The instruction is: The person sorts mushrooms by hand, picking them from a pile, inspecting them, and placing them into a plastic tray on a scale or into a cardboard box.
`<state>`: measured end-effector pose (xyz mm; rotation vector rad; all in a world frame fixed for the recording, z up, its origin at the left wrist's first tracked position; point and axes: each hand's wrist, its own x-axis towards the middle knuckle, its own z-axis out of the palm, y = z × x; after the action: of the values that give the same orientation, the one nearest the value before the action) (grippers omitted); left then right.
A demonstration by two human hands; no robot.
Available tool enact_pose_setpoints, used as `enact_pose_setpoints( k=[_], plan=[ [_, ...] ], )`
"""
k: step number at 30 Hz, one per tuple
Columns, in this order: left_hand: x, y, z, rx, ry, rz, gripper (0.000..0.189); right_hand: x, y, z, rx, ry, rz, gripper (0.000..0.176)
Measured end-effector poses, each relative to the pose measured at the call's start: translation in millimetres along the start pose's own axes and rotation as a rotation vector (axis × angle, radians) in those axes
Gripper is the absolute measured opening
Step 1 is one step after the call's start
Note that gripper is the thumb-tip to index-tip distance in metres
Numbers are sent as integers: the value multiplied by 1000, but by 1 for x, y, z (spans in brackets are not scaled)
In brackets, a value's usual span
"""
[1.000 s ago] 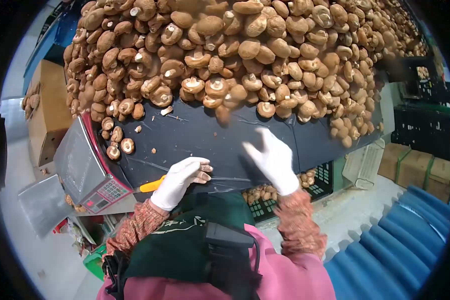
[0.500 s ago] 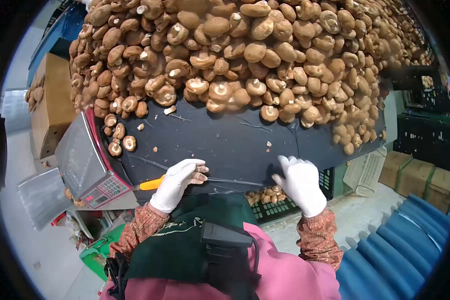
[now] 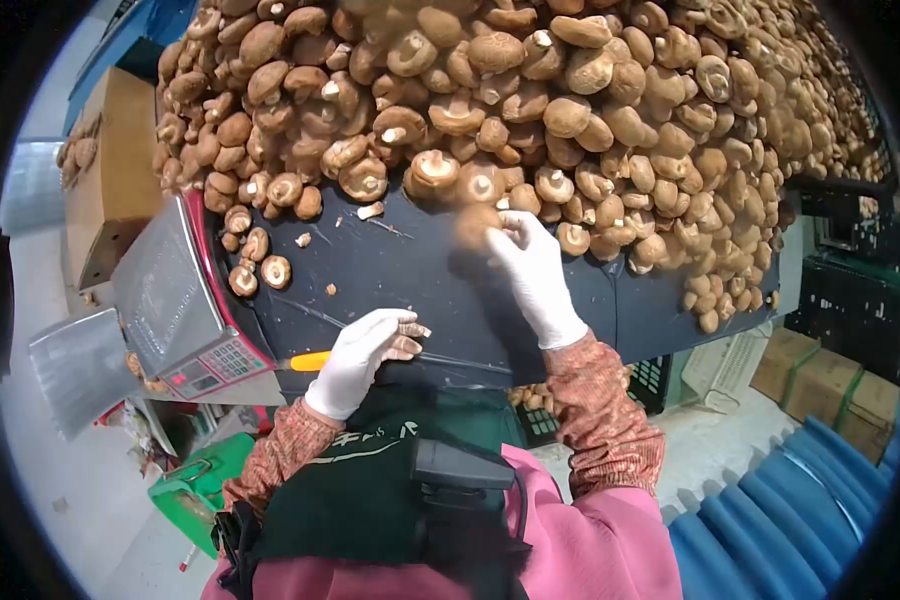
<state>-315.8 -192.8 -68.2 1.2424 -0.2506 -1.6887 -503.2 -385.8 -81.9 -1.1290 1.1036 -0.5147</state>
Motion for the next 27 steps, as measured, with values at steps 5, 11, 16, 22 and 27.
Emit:
enact_pose_setpoints(
  k=[5,11,16,22,27],
  plan=[
    [10,5,7,-5,-78,-47,31,-21,0,-11,402,-37,155,35],
    [17,14,15,42,-158,-54,40,-43,-7,2,291,-81,122,33],
    [19,25,33,83,-57,199,62,-56,-7,27,48,-157,19,31],
    [17,30,25,58,-79,199,66,-56,-10,37,50,-169,59,27],
    [20,23,17,1,-63,197,61,-15,0,22,-713,275,-445,35]
  ],
)
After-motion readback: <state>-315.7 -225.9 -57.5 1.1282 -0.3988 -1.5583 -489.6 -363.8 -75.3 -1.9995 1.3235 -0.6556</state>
